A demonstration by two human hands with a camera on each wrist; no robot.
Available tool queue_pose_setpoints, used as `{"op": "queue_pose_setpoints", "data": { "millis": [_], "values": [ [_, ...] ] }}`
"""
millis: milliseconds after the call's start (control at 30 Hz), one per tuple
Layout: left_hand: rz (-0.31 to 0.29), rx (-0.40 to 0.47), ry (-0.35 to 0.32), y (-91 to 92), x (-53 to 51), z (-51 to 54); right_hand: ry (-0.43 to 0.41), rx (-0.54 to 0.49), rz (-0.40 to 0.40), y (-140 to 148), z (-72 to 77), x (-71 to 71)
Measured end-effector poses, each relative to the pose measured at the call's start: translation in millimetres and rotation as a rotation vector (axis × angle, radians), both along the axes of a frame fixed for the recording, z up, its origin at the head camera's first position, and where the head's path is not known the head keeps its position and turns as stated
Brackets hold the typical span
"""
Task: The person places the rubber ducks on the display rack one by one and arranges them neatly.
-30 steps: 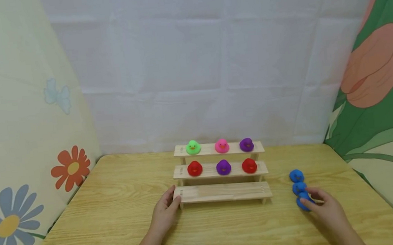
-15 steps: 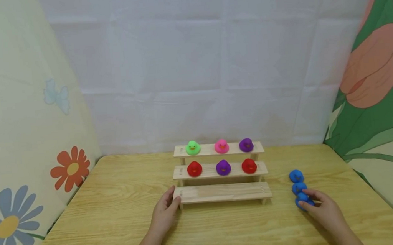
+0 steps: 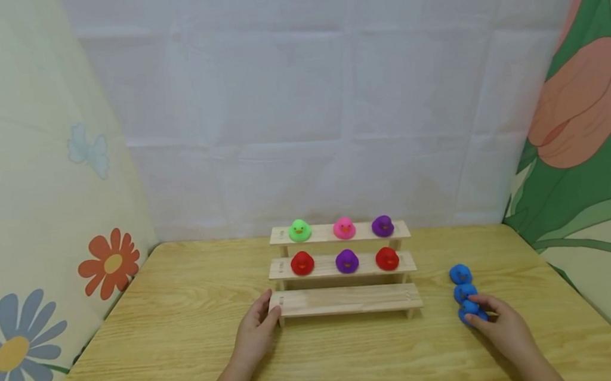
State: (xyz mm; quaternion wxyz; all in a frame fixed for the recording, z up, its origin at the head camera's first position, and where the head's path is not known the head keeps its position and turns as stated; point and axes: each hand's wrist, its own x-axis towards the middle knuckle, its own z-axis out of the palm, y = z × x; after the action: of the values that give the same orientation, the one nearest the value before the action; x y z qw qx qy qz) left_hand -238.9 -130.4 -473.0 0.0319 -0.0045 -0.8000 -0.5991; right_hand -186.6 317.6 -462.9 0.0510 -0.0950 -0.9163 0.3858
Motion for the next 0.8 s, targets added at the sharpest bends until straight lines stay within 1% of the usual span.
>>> {"op": "queue_pose_setpoints", "data": {
  "millis": [233, 367, 600, 800],
  "values": [
    [0.004, -0.006, 0.001, 0.2, -0.9, -1.8, 0.005, -0.024, 0.033, 0.4, 0.0, 1.4],
    [0.005, -0.012, 0.006, -0.2, -0.6, -1.3, 0.011, -0.028, 0.037, 1.4, -1.3, 2.3],
    [-0.001, -0.009, 0.017, -0.1, 0.8, 0.4, 0.046, -0.003, 0.045, 0.9, -2.2, 2.8],
    [0.000, 0.000, 0.002, 0.6, 0.1, -0.5, 0.001, -0.044, 0.028, -2.4, 0.4, 3.2]
  ]
}}
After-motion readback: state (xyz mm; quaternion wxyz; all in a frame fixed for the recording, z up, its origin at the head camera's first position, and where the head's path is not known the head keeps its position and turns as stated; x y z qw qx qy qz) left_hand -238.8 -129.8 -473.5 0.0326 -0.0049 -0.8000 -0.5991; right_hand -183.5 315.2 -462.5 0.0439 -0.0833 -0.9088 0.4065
